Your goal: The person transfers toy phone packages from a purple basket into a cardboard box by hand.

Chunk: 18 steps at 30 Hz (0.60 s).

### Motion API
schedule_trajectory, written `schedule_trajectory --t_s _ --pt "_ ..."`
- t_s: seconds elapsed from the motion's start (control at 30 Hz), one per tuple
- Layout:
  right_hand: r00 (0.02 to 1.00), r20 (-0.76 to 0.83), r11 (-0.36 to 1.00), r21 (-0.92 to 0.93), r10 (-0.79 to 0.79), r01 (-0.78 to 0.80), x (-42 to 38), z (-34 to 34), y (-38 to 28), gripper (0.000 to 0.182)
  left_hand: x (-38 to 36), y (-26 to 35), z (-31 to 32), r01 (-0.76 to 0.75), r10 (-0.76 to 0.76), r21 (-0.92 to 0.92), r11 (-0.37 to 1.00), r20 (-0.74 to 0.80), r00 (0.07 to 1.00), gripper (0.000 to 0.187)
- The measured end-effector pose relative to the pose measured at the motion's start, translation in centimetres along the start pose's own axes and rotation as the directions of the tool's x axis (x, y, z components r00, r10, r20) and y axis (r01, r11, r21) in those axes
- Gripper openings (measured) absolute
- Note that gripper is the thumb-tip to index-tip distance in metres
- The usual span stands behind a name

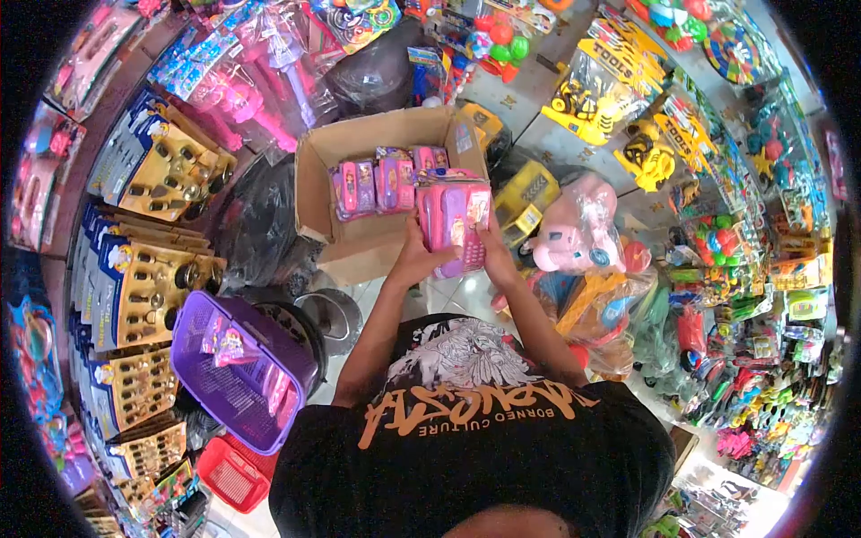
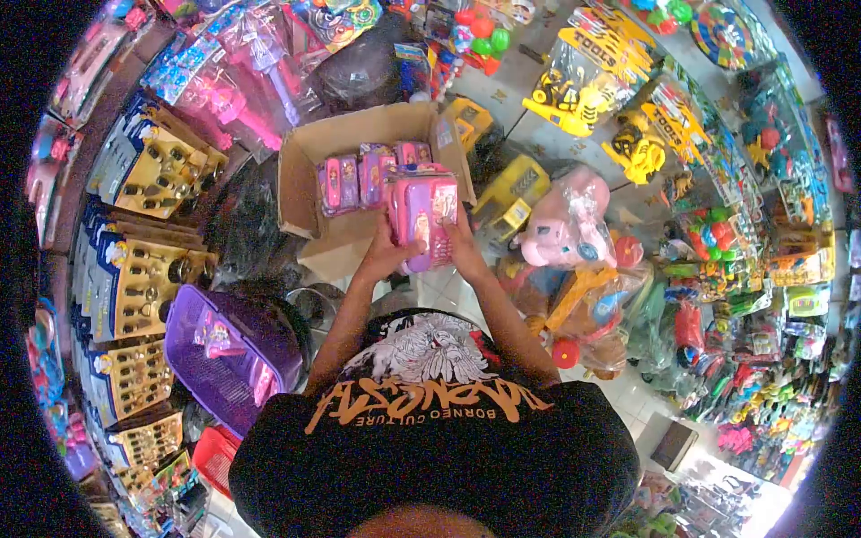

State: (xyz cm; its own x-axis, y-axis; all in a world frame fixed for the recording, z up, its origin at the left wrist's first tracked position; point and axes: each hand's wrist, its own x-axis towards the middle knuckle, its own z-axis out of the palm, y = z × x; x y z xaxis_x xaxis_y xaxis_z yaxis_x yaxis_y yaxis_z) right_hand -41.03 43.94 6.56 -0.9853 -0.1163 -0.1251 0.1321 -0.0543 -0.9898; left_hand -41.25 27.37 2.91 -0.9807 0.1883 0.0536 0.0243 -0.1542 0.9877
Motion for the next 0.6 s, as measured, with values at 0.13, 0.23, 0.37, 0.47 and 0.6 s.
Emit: schedule_trajectory --t_s 0.13,0.23,0.37,0.47,0.6 --pt "0.993 0.07 0.994 -0.072 0.092 -0.087 3.9 1.9 -0.3 0.05 2.7 1.5 -3.3 0.077 -0.086 -0.159 0.984 -0.048 0.995 0.105" --pt "0.983 0.13 0.968 -0.198 -0.13 0.155 6.0 3.4 0.7 0.055 3.4 0.3 -5.8 0.186 -0.213 -0.259 0.948 -0.081 0.974 0.095" --pt "0.979 0.197 0.975 -0.201 -0.057 0.097 7.6 5.1 0.7 0.056 4.7 -2.0 -8.3 0.201 -0.217 -0.129 0.971 -0.122 0.969 0.091" --pt "0.977 0.192 0.987 -0.11 -0.094 0.116 9.2 5.7 2.5 0.054 5.7 -2.7 -9.0 0.254 -0.301 -0.31 0.916 -0.115 0.947 0.086" --pt "0.975 0.186 0.971 -0.182 -0.12 0.154 12.2 3.1 4.7 0.054 7.5 -3.9 -8.7 0.297 -0.399 -0.334 0.895 -0.297 0.867 0.077"
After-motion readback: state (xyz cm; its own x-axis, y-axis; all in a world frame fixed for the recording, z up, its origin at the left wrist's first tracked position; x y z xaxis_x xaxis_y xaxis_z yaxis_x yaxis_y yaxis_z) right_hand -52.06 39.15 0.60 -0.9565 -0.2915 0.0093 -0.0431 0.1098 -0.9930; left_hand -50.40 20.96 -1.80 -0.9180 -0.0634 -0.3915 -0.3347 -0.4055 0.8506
